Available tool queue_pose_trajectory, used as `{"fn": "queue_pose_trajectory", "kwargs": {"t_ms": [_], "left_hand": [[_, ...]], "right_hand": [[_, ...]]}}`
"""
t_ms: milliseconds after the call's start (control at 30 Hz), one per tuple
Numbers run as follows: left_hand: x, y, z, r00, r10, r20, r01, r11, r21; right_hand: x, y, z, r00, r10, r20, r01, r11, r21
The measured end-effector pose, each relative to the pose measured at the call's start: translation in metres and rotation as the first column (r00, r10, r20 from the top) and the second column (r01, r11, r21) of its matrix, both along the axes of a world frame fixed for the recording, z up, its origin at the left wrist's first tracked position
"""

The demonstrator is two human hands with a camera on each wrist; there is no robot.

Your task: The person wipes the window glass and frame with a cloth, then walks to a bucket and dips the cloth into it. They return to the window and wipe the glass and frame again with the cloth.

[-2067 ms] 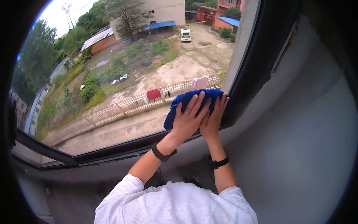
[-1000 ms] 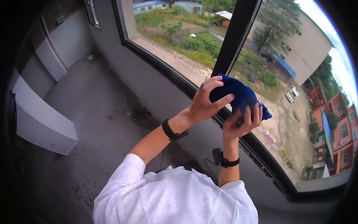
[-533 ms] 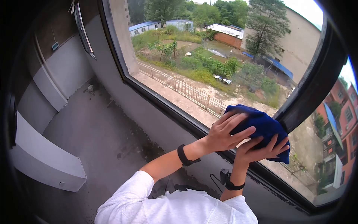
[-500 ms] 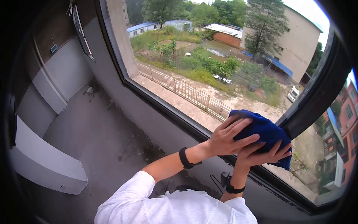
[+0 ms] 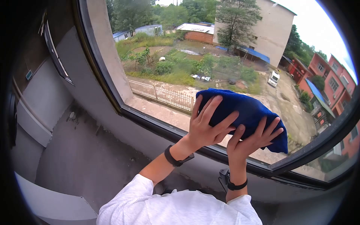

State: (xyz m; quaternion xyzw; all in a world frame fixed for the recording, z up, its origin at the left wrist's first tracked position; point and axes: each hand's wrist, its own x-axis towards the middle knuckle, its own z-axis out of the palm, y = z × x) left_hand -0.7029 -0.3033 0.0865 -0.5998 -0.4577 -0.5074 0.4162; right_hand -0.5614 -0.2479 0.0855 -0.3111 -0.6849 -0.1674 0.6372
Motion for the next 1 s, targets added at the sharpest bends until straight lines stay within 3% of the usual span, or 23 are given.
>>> {"fn": "queue_pose_trajectory", "kwargs": {"t_ms": [367, 533, 567, 700, 767, 1000], "left_hand": [[-0.278, -0.123, -0.008, 0.964, 0.241, 0.115, -0.231, 0.968, -0.099], [-0.344, -0.163, -0.026, 0.879, 0.442, 0.180, -0.417, 0.895, -0.160], [-0.354, -0.167, -0.033, 0.888, 0.424, 0.178, -0.397, 0.902, -0.168], [-0.364, -0.159, -0.049, 0.900, 0.424, 0.101, -0.417, 0.905, -0.084], [-0.345, -0.146, -0.045, 0.913, 0.400, 0.088, -0.398, 0.917, -0.038], [-0.163, -0.053, 0.008, 0.975, 0.214, 0.064, -0.217, 0.975, 0.055]], "right_hand": [[-0.301, -0.104, -0.006, 0.983, 0.124, 0.137, -0.126, 0.992, 0.009], [-0.372, -0.144, -0.007, 0.940, 0.196, 0.279, -0.203, 0.979, -0.004], [-0.380, -0.151, -0.005, 0.930, 0.206, 0.305, -0.219, 0.976, 0.007], [-0.371, -0.147, -0.002, 0.888, 0.317, 0.334, -0.323, 0.946, -0.040], [-0.350, -0.138, -0.001, 0.909, 0.284, 0.306, -0.288, 0.957, -0.034], [-0.183, -0.063, 0.021, 0.994, 0.064, 0.085, -0.069, 0.996, 0.057]]}}
